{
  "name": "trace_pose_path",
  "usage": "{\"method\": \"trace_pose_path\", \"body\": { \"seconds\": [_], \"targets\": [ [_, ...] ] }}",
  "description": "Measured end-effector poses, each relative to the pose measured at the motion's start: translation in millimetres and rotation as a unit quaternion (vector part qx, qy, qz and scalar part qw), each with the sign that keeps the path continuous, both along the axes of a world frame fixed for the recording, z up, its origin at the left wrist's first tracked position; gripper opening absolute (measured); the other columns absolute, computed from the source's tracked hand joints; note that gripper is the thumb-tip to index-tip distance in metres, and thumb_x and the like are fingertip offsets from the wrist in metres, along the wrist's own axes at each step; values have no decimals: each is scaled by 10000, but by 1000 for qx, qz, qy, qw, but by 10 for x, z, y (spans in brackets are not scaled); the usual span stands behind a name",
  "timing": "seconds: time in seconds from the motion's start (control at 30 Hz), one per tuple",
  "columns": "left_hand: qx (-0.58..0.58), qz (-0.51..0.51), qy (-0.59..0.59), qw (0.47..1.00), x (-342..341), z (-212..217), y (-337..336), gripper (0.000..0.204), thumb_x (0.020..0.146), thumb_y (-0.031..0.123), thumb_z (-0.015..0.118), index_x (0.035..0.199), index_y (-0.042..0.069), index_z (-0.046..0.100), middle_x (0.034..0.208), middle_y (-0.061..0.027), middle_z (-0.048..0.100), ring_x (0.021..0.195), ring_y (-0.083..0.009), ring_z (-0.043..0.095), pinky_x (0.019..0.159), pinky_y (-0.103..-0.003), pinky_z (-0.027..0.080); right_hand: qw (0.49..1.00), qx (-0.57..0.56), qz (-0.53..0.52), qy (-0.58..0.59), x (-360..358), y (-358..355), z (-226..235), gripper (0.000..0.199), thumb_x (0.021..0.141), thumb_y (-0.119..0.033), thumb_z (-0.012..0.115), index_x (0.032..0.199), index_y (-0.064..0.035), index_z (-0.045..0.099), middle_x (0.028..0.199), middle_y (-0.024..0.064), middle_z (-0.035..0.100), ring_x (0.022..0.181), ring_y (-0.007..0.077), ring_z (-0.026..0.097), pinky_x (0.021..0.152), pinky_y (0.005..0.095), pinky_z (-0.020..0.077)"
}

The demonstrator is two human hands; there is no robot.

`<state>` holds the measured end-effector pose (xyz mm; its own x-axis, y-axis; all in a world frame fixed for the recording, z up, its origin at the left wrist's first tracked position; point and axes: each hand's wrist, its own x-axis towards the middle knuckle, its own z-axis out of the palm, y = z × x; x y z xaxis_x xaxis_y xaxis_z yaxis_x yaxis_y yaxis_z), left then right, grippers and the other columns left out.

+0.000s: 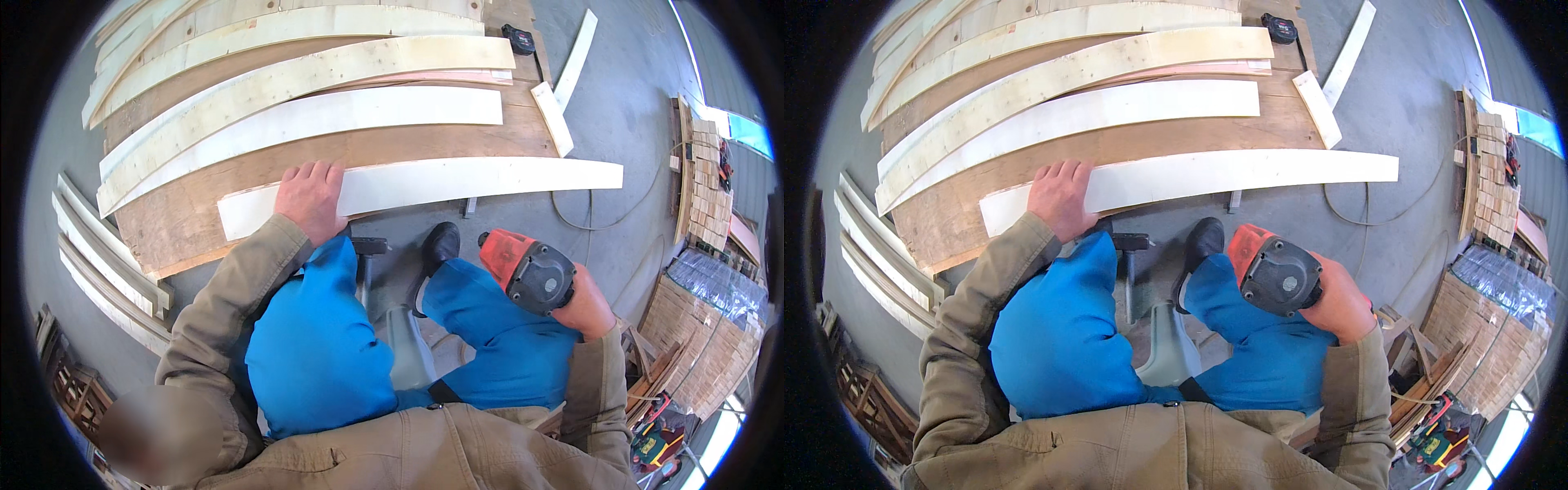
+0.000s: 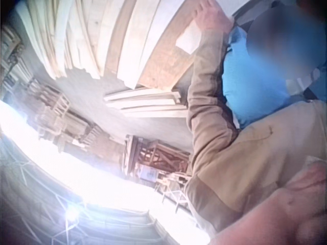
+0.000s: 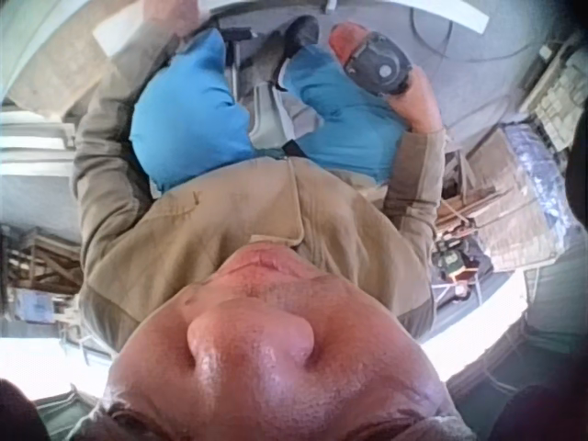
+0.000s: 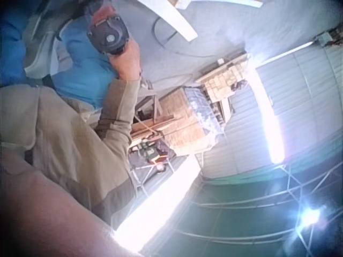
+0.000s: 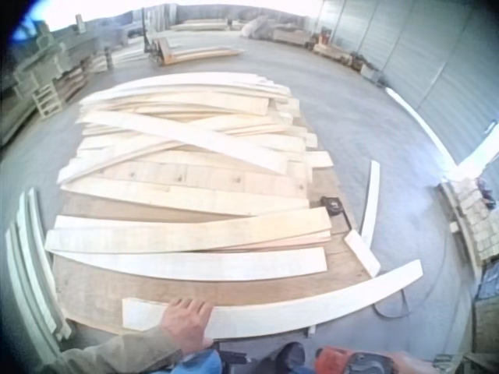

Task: The person sits and uses a red pneumatic nail gun to fasten thin white wooden planks onto a curved wooden frame. They repeatedly position each plank, fire the nail gun along its length, and then set the next plank in place.

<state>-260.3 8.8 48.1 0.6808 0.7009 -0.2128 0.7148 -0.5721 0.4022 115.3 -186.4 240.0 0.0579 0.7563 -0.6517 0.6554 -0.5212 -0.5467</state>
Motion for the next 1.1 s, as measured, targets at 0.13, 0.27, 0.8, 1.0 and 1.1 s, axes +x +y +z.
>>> {"method": "trace_pose_path", "body": {
  "seconds": [0.13,0.27,0.8,1.0,1.1],
  "targets": [
    [25,17,-33,999,-409,65,7,931,662,285,929,1465,47,523,1407,-188,600,1312,-397,575,1152,-498,433,1000,-13,-12,-2,7,9,-28,582,782,-2,778,1353,-6,667,1249,215,753,1158,339,726,1005,392,548],
    [55,48,-8,997,-1138,112,37,978,639,248,947,1489,49,505,1457,-192,569,1347,-408,549,1186,-533,406,1000,-16,-11,-14,-20,55,-60,602,769,3,785,1359,-5,667,1243,203,758,1170,313,725,1016,385,545],
    [21,66,-4,998,-1613,-28,172,707,692,129,850,1343,41,591,1328,-179,630,1250,-395,613,1079,-491,507,998,-35,-32,-29,-177,244,-143,564,768,-28,813,1314,7,679,1163,147,772,1083,202,707,969,362,545],
    [17,73,-24,997,-1623,-99,164,724,667,75,845,1344,37,593,1301,-194,630,1202,-418,621,1033,-496,535,999,-35,0,-34,-209,311,-129,628,752,-20,792,1365,10,659,1197,159,766,1112,251,722,977,361,541],
    [17,69,-25,997,-1607,-114,193,710,659,60,844,1327,30,604,1280,-193,626,1188,-416,622,1025,-491,539,998,-49,19,-20,-224,352,-172,652,749,-27,789,1385,12,650,1226,170,758,1134,287,728,980,362,540]
  ]
}}
